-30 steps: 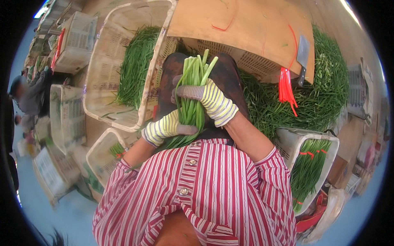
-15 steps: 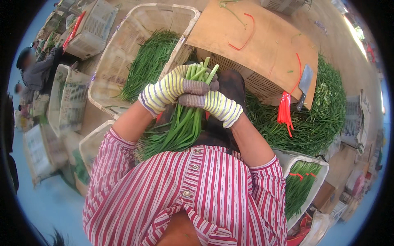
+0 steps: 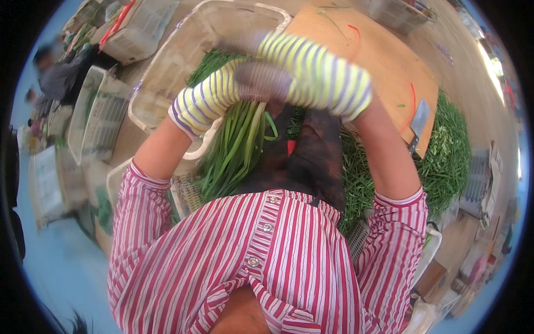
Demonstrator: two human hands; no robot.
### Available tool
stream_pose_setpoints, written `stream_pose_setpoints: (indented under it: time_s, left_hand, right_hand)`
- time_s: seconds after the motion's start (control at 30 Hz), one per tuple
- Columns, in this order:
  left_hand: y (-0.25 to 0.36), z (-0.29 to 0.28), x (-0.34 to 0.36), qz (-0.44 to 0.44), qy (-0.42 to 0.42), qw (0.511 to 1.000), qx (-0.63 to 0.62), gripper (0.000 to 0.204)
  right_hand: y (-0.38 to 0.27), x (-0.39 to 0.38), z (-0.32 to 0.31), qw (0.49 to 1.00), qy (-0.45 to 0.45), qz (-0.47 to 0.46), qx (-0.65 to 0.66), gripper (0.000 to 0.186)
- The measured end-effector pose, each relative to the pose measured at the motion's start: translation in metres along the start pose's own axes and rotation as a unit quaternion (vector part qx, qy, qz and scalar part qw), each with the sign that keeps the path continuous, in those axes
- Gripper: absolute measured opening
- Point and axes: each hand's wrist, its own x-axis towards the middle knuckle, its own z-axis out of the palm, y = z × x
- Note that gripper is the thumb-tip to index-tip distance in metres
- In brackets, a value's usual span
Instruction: The person gathers green onions from a basket, aligns them by hand, ties them into bundles using red plastic ties, and places the finished bundles into a basket. The process is repeated continuously.
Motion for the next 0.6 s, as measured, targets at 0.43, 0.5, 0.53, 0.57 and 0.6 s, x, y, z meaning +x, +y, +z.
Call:
stream_pose_setpoints:
  time_s: [0.43, 0.5, 0.53, 0.57, 0.6]
  left_hand:
    - [0.087, -0.081, -0.061, 0.196, 0.1, 0.771, 0.597, 0.039]
    - [0.088, -0.1, -0.066, 0.167, 0.153, 0.749, 0.623, 0.038]
    - [0.091, -0.11, -0.067, 0.159, 0.178, 0.737, 0.632, 0.038]
    - [0.086, -0.125, -0.068, 0.153, 0.204, 0.73, 0.634, 0.038]
    - [0.08, -0.136, -0.077, 0.123, 0.235, 0.72, 0.641, 0.038]
  right_hand:
    - [0.059, 0.077, 0.102, 0.992, -0.118, -0.021, 0.025, 0.036]
    - [0.086, 0.049, 0.129, 0.973, -0.225, -0.01, 0.053, 0.035]
    - [0.112, 0.029, 0.141, 0.968, -0.215, -0.053, 0.116, 0.032]
    - [0.157, 0.011, 0.153, 0.982, -0.164, -0.089, 0.027, 0.033]
    - [0.083, 0.022, 0.105, 0.923, -0.326, 0.198, -0.048, 0.043]
